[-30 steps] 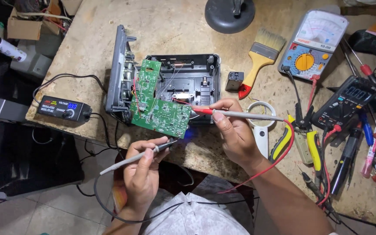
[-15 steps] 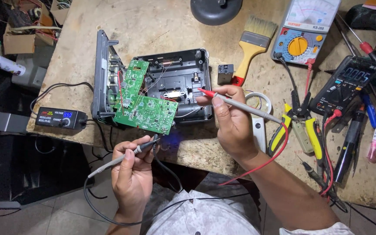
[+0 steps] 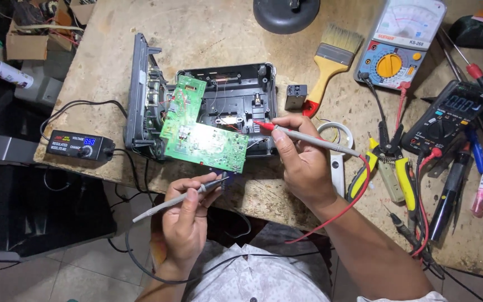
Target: Measuring voltage on a circuit board using a multimeter during an electronics repair task.
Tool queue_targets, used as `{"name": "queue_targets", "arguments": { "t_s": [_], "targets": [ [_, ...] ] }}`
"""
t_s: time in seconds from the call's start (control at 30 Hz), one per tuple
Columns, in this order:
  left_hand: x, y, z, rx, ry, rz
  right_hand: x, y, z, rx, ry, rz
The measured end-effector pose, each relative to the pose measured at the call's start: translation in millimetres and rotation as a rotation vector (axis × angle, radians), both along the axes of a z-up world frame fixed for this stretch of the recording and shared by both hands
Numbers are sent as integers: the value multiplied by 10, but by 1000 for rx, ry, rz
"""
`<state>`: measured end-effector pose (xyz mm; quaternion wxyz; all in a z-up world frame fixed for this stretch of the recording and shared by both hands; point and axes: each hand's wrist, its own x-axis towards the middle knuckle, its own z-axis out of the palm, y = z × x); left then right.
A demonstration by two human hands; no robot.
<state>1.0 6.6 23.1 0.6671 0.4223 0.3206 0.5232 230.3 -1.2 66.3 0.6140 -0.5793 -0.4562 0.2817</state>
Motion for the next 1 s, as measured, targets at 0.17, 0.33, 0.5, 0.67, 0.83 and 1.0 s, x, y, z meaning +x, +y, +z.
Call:
{"name": "queue_targets", "arguments": {
  "t_s": [0.17, 0.33, 0.5, 0.67, 0.83, 1.0],
  "targets": [
    [60, -46, -101, 47, 92, -8, -9, 22, -44, -49, -44, 64],
    [67, -71, -63, 141, 230, 34, -16, 28, 16, -83, -111, 91],
    [28, -84, 19, 348, 475, 90, -20, 30, 75, -72, -109, 157],
    [15, -93, 100, 369, 527, 121, -12, 11, -35, -81, -98, 189],
    [4, -100, 126, 391, 577, 110, -2, -5, -169, -74, 5, 216],
    [-12, -73, 157, 414, 547, 65, -14, -1, -155, 23, -154, 208]
  ]
}}
